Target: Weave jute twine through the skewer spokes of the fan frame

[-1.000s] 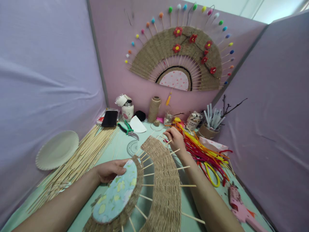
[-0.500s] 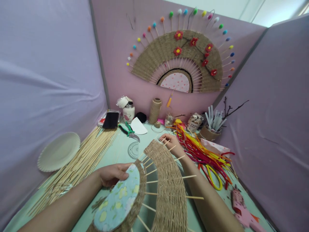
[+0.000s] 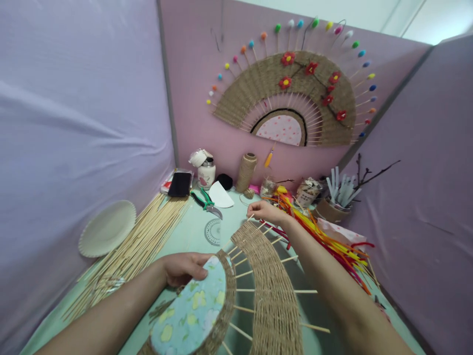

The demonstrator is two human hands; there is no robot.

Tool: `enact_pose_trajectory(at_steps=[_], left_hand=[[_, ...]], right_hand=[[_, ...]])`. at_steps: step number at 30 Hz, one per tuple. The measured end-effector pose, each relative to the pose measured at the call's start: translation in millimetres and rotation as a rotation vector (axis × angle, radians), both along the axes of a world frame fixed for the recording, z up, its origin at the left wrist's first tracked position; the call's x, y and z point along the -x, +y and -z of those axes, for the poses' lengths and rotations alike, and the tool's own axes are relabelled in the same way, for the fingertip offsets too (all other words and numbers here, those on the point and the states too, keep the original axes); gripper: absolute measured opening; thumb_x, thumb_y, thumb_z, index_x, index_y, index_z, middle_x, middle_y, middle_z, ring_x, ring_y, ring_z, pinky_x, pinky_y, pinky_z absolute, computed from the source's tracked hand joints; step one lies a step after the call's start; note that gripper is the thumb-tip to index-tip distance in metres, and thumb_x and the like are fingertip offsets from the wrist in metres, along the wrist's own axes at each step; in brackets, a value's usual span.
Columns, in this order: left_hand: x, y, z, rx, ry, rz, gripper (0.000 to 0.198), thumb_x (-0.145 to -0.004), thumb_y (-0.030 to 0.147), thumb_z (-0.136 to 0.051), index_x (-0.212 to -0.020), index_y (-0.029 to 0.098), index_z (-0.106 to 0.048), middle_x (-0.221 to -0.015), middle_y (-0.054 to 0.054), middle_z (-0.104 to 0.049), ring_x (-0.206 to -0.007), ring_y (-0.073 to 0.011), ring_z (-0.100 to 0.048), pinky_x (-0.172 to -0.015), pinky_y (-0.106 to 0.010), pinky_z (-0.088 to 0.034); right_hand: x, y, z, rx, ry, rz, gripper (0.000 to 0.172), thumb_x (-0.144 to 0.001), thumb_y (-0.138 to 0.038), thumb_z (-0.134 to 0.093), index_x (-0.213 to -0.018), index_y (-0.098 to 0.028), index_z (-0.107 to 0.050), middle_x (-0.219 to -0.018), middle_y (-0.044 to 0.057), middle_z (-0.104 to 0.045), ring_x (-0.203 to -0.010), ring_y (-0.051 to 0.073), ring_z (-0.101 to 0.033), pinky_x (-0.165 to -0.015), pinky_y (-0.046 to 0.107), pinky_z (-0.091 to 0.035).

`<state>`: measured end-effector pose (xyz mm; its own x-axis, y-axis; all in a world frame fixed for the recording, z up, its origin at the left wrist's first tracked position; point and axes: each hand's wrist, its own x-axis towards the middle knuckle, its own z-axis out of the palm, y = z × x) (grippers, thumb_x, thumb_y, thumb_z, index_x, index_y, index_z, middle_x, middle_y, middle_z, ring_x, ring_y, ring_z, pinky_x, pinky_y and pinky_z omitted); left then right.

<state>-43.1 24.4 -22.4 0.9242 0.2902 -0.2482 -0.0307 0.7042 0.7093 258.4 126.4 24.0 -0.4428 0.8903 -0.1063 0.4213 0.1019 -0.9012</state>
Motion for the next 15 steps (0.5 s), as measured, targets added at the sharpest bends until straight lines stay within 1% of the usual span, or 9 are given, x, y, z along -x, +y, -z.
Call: enact_pose_trajectory(at_steps=[2,5,10,12,15], left_hand=[[-0.5,-0.4,-1.5,0.006,0.011,0.017,0.050,-0.066,0.021,-0.079,-0.114,0.015,-0.065,-0.096,-0.008,-0.074,-0.078,-0.0210,-0.070,-0.074,-0.031,-0.054],[-1.3,-0.9,-2.4,0.013,0.027,0.018,0.051,-0.065,0.021,-0.079,-0.114,0.015,-0.065,-0.095,-0.008,-0.074,-0.079,-0.0209,-0.070,-0.074,-0.031,-0.054],[-2.7,-1.6,-6.6,-0.001,0.002,-0.034,0.054,-0.063,0.020,-0.080,-0.115,0.015,-0.065,-0.097,-0.009,-0.074,-0.077,-0.0182,-0.070,-0.067,-0.024,-0.054],[-3.8,-2.6,-10.6,-0.002,-0.025,-0.048,0.059,-0.063,0.019,-0.080,-0.119,0.015,-0.062,-0.100,-0.010,-0.073,-0.081,-0.0191,-0.070,-0.066,-0.023,-0.054],[-5.4,-4.1,-16.1,0.006,-0.078,-0.079,0.067,-0.065,0.018,-0.079,-0.127,0.017,-0.056,-0.104,-0.009,-0.072,-0.087,-0.0203,-0.070,-0.070,-0.025,-0.054]], right_hand=[[1.2,3.6,-3.2,0.004,-0.003,-0.040,0.030,-0.063,-0.042,-0.072,-0.064,-0.015,-0.060,-0.052,-0.006,-0.045,-0.051,0.008,-0.035,-0.051,0.023,-0.026],[7.9,0.9,-8.6,-0.061,0.020,-0.055,0.032,-0.063,-0.045,-0.074,-0.065,-0.015,-0.061,-0.055,-0.005,-0.048,-0.054,0.008,-0.037,-0.052,0.023,-0.028],[12.7,-22.3,-21.1,-0.208,0.076,0.050,0.028,-0.068,-0.042,-0.072,-0.066,-0.016,-0.063,-0.062,-0.001,-0.056,-0.061,0.011,-0.046,-0.059,0.025,-0.035],[8.5,-31.5,-23.4,-0.214,0.090,0.082,0.026,-0.069,-0.041,-0.071,-0.067,-0.016,-0.064,-0.064,0.000,-0.058,-0.061,0.012,-0.047,-0.059,0.026,-0.036],[0.0,-37.9,-19.0,-0.165,0.098,0.135,0.028,-0.072,-0.043,-0.069,-0.068,-0.016,-0.065,-0.061,-0.001,-0.054,-0.056,0.010,-0.043,-0.054,0.025,-0.033]])
